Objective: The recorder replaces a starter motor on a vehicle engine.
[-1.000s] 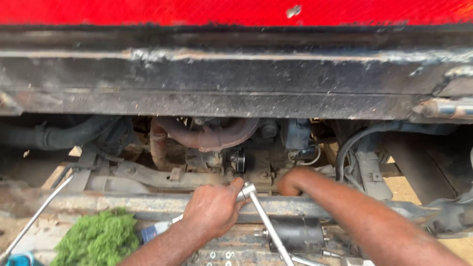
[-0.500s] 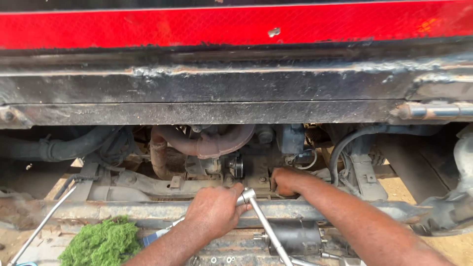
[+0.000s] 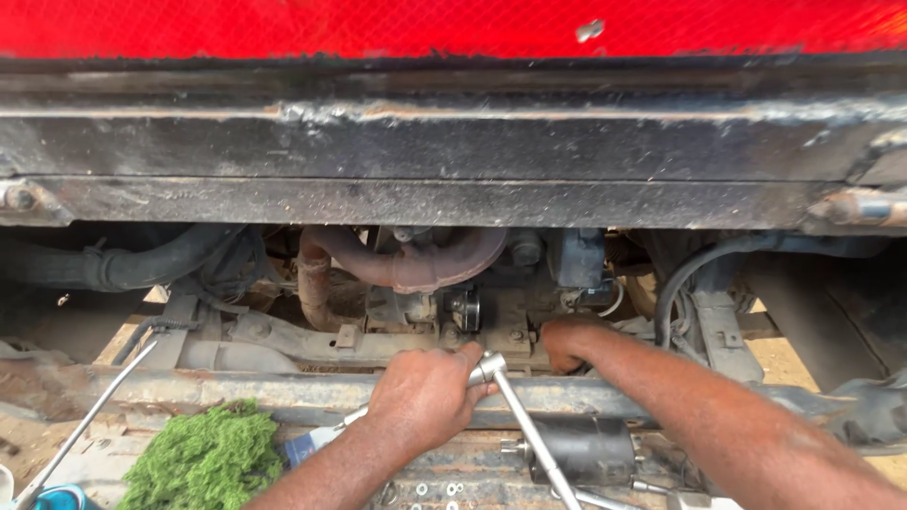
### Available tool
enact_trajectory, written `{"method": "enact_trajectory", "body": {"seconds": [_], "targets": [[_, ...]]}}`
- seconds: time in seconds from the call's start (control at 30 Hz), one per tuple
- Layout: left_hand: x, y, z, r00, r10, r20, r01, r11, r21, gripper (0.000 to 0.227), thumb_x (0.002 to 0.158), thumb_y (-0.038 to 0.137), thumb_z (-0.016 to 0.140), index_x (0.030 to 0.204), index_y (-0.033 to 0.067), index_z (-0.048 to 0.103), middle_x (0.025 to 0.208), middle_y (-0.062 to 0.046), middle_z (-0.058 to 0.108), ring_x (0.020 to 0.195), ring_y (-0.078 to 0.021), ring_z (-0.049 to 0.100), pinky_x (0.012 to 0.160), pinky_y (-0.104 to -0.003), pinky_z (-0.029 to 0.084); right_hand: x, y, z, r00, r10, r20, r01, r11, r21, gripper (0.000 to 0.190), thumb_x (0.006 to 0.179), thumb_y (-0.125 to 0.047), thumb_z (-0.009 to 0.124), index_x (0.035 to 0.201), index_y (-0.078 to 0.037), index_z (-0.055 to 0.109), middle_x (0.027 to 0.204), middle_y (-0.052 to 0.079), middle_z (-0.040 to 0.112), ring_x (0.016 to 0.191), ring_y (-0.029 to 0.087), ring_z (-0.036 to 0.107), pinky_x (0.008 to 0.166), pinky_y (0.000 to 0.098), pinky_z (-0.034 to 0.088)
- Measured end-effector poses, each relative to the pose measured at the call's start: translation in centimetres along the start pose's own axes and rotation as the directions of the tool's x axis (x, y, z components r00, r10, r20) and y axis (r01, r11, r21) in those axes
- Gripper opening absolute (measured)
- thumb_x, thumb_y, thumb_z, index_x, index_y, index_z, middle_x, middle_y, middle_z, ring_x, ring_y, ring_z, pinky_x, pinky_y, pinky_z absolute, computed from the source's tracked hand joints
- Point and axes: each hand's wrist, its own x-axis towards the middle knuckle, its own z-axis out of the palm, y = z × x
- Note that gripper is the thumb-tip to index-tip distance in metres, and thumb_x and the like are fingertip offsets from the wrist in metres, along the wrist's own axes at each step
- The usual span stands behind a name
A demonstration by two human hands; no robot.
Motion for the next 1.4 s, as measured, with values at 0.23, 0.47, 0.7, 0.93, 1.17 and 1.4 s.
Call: {"method": "enact_trajectory", "body": {"seconds": [0.23,0.47,0.7,0.93,1.17,1.4], "targets": [[0.2,0.1,-0.3,0.996,-0.013,0.085,0.010,0.999,0.034,0.046,0.099,0.048,0.057,0.122,0.0081,0.059,0.068,-0.010,0.068,0.064,-0.0278,0.071,0.060,-0.047,0.058,-3.4,-1.5,-2.3,0.981,0.196,0.005,-0.195,0.973,0.122,0.053,0.077,-0.038,0.086,0.113,-0.004,0.071,0.110,0.012,0.078,0.098,0.024,0.077,0.084,0.0397,0.063],[-0.1,-0.5,0.0,0.997,0.021,0.069,-0.024,0.999,0.044,0.044,0.099,0.046,0.059,0.121,0.0072,0.060,0.071,-0.010,0.068,0.068,-0.0260,0.071,0.062,-0.046,0.059,-5.1,-2.0,-3.5,0.979,0.197,-0.057,-0.186,0.971,0.151,0.073,0.069,-0.060,0.090,0.113,-0.005,0.074,0.118,0.013,0.073,0.110,0.029,0.070,0.095,0.0429,0.056],[-0.2,-0.6,0.2,0.998,0.027,0.053,-0.029,0.999,0.037,0.042,0.099,0.046,0.060,0.116,0.0080,0.061,0.072,-0.010,0.068,0.072,-0.0275,0.072,0.065,-0.048,0.058,-4.5,-1.8,-3.1,0.973,0.225,-0.050,-0.205,0.945,0.257,0.066,0.068,-0.060,0.091,0.107,-0.008,0.076,0.114,0.010,0.075,0.109,0.028,0.071,0.094,0.0435,0.055],[-0.1,-0.4,0.0,0.999,0.021,0.043,-0.022,0.999,0.026,0.042,0.098,0.047,0.061,0.115,0.0087,0.061,0.070,-0.010,0.068,0.071,-0.0278,0.072,0.065,-0.047,0.058,-1.3,0.4,-0.5,0.980,0.155,-0.123,-0.097,0.917,0.386,0.055,0.068,-0.057,0.091,0.089,-0.008,0.076,0.097,0.010,0.079,0.092,0.026,0.074,0.083,0.0421,0.057],[-1.2,0.1,-1.7,0.998,0.006,0.056,-0.003,0.999,-0.054,0.041,0.099,0.048,0.061,0.112,0.0099,0.055,0.068,-0.009,0.066,0.066,-0.0279,0.071,0.063,-0.047,0.057,-4.1,0.4,-2.2,0.957,0.190,-0.222,-0.042,0.842,0.538,0.056,0.075,-0.055,0.088,0.096,-0.005,0.073,0.092,0.010,0.076,0.086,0.023,0.071,0.079,0.0409,0.057],[0.3,0.0,-1.0,0.998,0.020,0.055,-0.012,0.991,-0.137,0.034,0.103,0.041,0.056,0.117,0.0106,0.052,0.068,-0.008,0.064,0.062,-0.0269,0.070,0.059,-0.046,0.057,-23.1,-5.1,-6.4,0.906,0.273,-0.322,-0.001,0.765,0.644,0.042,0.095,-0.050,0.061,0.121,-0.018,0.065,0.092,0.009,0.079,0.079,0.022,0.074,0.076,0.0403,0.057]]}}
